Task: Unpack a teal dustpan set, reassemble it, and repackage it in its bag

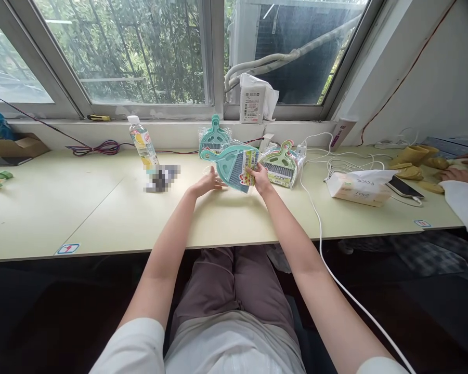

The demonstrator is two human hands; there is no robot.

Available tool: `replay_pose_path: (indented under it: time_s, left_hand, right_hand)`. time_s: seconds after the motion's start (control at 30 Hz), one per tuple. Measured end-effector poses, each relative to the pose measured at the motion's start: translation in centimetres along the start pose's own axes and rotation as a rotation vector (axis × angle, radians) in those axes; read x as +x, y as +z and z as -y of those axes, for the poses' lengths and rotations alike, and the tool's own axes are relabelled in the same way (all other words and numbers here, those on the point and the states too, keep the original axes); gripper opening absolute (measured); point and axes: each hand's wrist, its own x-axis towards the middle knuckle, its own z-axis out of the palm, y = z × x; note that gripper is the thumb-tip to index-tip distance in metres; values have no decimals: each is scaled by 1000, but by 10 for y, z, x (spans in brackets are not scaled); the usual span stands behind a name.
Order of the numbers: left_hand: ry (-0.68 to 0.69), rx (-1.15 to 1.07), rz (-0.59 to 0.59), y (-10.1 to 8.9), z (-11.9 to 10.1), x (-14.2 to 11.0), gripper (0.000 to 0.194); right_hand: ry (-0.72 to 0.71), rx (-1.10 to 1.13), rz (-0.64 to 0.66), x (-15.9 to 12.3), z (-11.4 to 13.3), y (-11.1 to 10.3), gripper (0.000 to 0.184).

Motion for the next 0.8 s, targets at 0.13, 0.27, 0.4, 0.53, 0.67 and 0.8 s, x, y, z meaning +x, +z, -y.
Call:
replay_pose_path:
  time_s: [0.13, 0.27, 0.4, 0.53, 0.67, 0.8]
  left_hand:
    - [92, 16, -270, -15, 7, 11, 80]
    - [98, 13, -338, -23, 12, 19, 85]
    - [138, 20, -407, -26, 11, 21, 83]
    - [281, 89, -673, -25, -1, 11, 75]
    - [496, 345, -996, -20, -13, -1, 66]
    - [292, 513, -743, -19, -9, 1, 51]
  right_hand:
    - [38, 10, 39, -1, 2, 2, 39]
    - [55, 29, 31, -2, 3, 4, 35]
    - [54, 17, 9, 0, 5, 1, 32]
    - [62, -5, 4, 2, 5, -3, 33]
    - [110, -62, 71, -2, 2, 0, 38]
    - [135, -120, 228, -9, -1, 6, 40]
